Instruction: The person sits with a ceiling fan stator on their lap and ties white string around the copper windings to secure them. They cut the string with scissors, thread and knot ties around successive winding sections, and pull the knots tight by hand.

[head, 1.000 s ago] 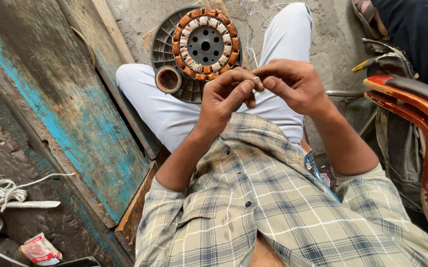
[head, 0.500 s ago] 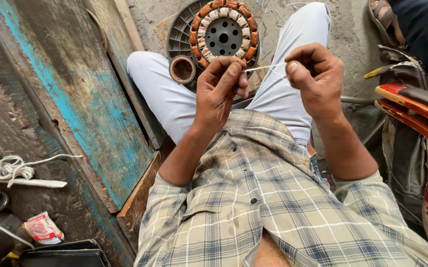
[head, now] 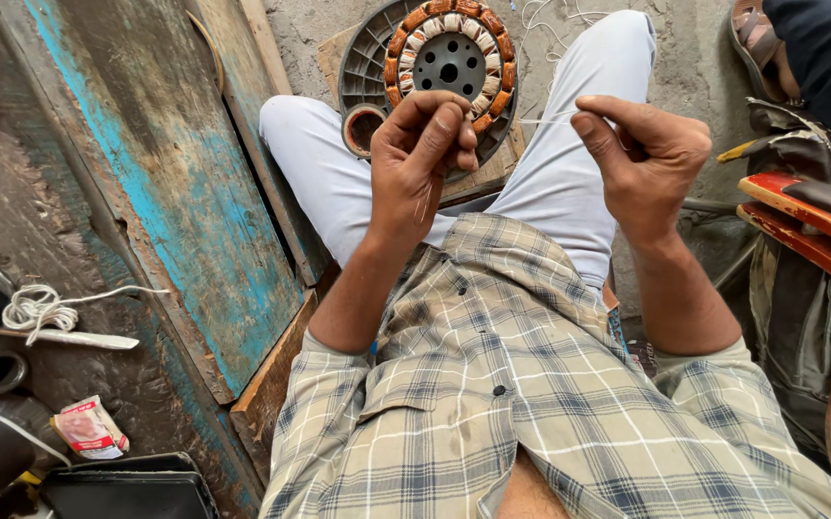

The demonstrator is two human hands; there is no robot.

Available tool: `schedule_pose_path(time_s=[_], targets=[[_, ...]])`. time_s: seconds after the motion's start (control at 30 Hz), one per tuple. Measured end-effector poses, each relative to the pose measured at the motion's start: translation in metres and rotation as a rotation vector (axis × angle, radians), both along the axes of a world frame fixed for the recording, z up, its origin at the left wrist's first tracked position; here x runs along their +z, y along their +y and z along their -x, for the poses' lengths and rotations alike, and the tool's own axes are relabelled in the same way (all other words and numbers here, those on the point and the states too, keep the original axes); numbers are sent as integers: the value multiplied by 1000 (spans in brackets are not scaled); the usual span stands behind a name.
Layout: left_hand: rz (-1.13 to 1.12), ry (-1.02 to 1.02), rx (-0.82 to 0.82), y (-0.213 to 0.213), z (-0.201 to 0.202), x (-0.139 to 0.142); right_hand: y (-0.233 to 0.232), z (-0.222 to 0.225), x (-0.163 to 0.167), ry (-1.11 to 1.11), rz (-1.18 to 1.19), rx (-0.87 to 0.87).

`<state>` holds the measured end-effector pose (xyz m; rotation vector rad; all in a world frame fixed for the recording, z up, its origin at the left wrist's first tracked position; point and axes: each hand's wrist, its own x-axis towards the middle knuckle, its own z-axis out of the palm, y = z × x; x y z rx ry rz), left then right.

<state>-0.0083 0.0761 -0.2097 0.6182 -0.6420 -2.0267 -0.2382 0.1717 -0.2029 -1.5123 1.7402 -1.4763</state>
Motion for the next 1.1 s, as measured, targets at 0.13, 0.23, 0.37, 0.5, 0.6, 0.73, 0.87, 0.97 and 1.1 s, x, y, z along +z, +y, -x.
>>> schedule_pose_path(time_s=[0.13,0.23,0.37,0.5,0.6,0.73,0.87,0.97,1.1], targets=[[49,-30,114,-5,11,-3,-14,-16,1,70,149,-110],[85,20,141,-5,25,-5,-24,-47,9,15,281,-15],[19,52,131,1,35,-1,-23,-80,27,127,249,129],[22,50,168,1,39,3,-23,-86,39,133,162,235],[37,-9,231,1,41,3,-25,-85,41,3,92,290],[140,-221,345,1,42,-1,-21,-87,39,-141,20,331],[273,-385,411,-2,44,-5,-14,-86,32,-80,15,311],[388,-436,394,-10,40,-1,-15,-77,25,-435,-3,300],[770,-736,539,-6,18,17,-20,-57,19,-1039,-88,227]])
